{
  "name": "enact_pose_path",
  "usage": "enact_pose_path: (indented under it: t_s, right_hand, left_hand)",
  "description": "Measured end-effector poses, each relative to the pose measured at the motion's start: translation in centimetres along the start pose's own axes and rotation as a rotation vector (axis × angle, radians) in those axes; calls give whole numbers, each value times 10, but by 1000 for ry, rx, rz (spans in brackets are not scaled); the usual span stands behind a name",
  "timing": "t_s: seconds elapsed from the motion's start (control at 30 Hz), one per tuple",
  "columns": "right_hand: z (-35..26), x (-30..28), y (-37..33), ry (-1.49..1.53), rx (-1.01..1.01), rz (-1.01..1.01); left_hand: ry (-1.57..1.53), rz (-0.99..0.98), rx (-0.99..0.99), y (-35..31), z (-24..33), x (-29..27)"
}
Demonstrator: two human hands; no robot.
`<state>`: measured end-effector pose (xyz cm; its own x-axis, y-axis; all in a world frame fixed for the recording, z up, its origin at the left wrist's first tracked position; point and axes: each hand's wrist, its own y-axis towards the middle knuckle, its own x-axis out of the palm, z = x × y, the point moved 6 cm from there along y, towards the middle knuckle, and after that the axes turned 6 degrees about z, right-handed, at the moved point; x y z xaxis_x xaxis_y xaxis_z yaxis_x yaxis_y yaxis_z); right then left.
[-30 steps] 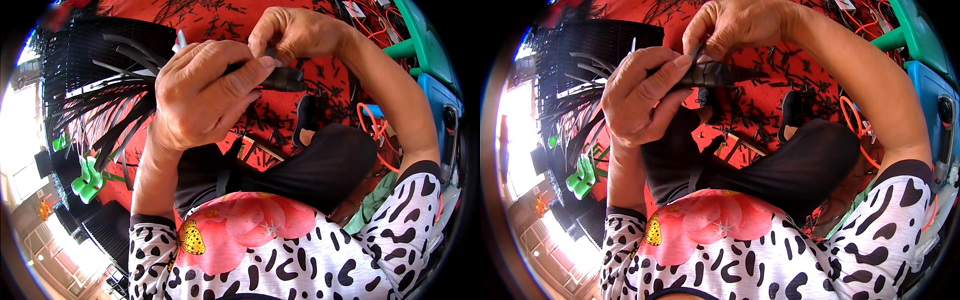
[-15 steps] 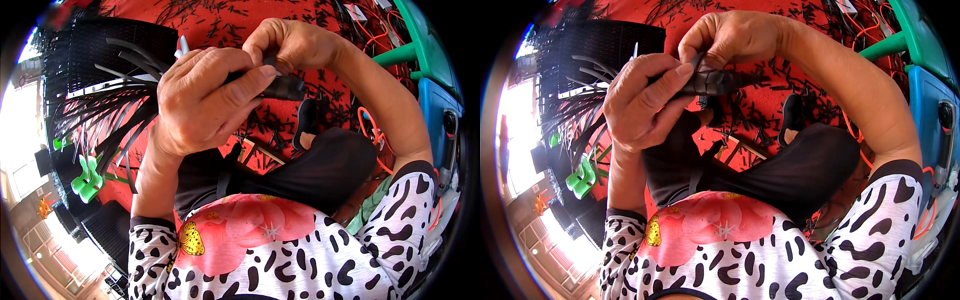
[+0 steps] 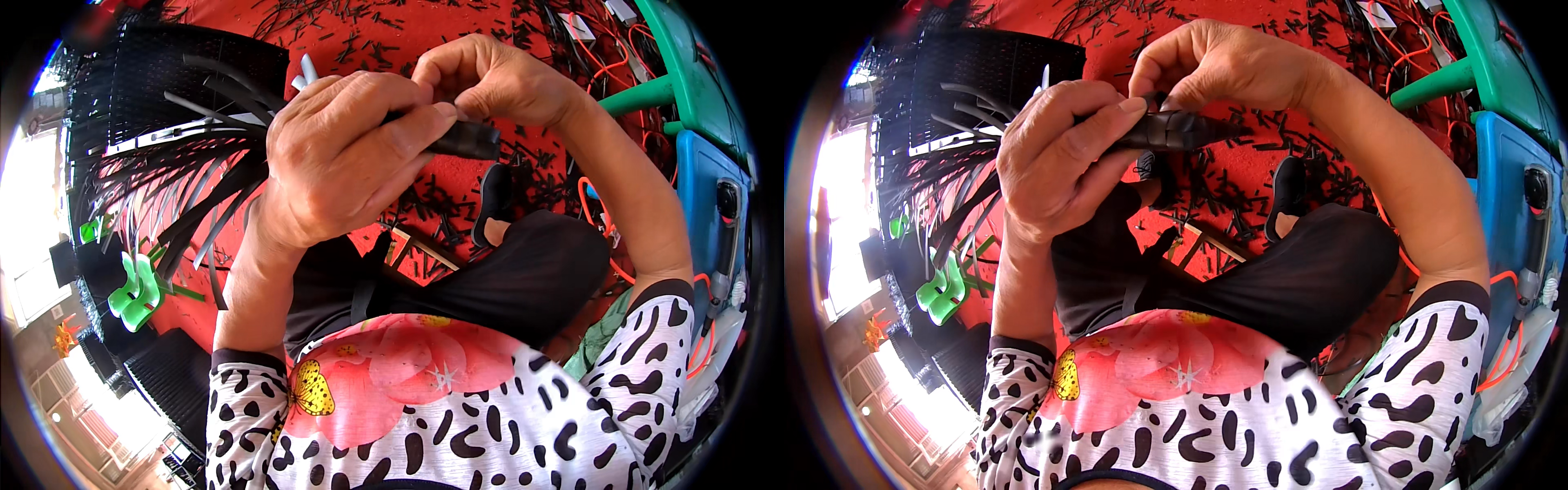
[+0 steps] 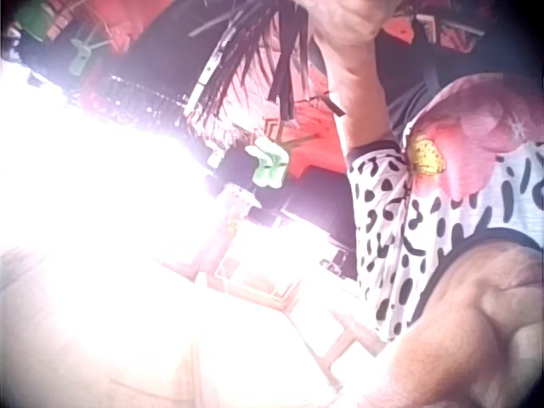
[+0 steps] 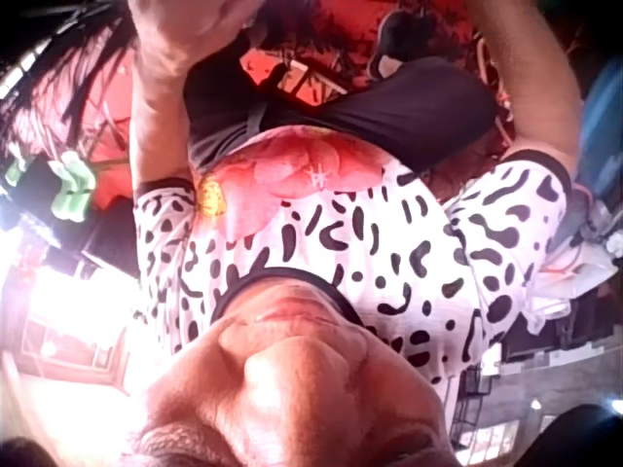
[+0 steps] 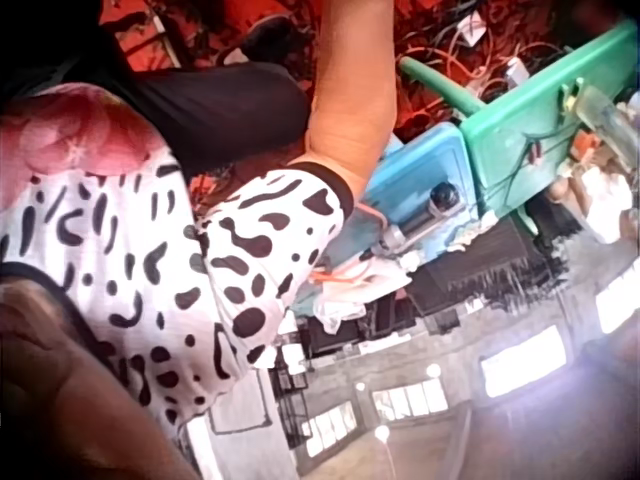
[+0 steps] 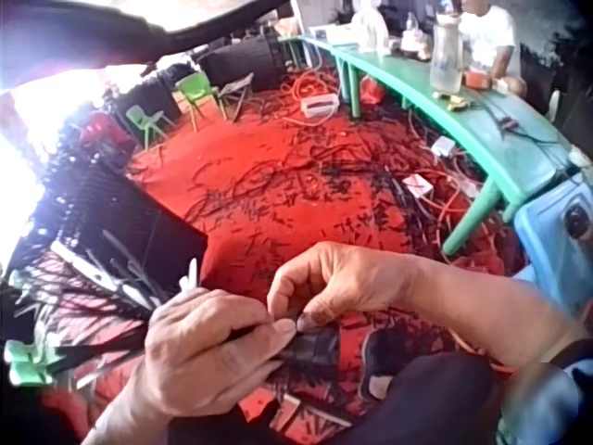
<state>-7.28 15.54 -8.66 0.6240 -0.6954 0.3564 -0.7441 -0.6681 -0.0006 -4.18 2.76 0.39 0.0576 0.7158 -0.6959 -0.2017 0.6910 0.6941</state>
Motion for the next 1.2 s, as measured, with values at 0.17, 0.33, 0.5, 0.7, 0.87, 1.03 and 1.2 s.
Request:
enact_pose_path:
  t_s: [0.17,0.33,0.5,0.7,0.87,1.03,1.2]
  right_hand:
    - [-2,7,-2,74,-106,15]
    - [-1,3,-16,-39,-139,192]
    - [-2,16,-36,-65,-116,368]
    - [-51,91,-76,-1054,-684,848]
    - [-50,126,-64,-1561,-783,1021]
    - [-49,153,-67,-1687,-890,984]
    - [-37,184,-79,-1516,-1036,952]
  left_hand:
    - [-5,8,-6,-2,0,0]
    - [-25,-2,-64,0,1,-1]
    - [-85,-5,-121,-2,5,-5]
    - [-87,16,-182,-6,8,-9]
    - [-68,43,-203,-12,11,-8]
    - [-92,62,-177,-16,18,-11]
    - [-124,34,-176,-23,23,-16]
